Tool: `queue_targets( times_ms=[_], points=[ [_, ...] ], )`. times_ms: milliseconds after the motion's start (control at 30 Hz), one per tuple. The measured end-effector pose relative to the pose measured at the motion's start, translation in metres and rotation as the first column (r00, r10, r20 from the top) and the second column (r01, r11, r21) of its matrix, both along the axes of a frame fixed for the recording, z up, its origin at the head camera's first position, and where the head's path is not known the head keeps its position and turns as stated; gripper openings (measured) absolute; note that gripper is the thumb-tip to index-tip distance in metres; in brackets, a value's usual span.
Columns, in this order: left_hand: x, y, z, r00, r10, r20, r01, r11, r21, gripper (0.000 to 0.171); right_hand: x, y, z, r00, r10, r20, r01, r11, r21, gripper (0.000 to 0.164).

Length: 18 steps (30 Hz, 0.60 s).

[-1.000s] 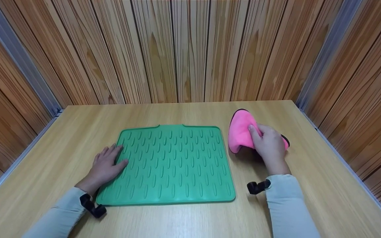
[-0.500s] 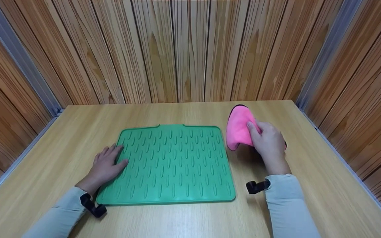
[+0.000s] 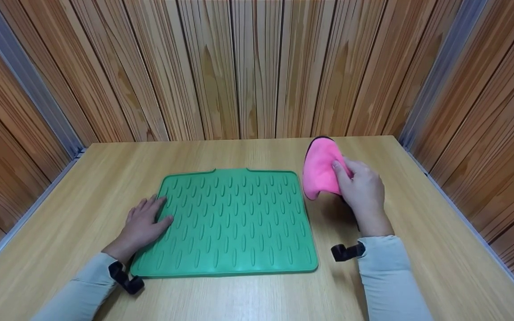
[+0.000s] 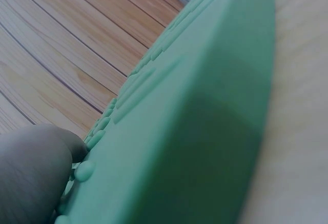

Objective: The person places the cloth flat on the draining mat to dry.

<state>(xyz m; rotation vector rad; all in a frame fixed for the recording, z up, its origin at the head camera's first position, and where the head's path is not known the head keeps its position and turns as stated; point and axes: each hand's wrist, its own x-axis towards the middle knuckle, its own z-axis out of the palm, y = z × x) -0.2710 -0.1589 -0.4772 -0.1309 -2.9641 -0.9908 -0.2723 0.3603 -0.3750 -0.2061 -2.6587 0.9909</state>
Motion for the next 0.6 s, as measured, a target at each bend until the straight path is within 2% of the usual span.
queue_targets(
  times_ms=[300, 600],
  points=[
    [0.000, 0.001, -0.001, 1.000, -0.001, 0.019, 0.000, 1.000, 0.007, 0.076, 0.005, -0.004, 0.007, 1.000, -0.008, 0.006, 0.008, 1.000, -0.025, 0.067],
    [0.001, 0.003, 0.000, 1.000, 0.007, 0.006, -0.007, 1.000, 0.010, 0.076, 0.012, -0.014, 0.010, 0.993, -0.013, -0.118, 0.014, 1.000, 0.009, 0.061]
  ],
)
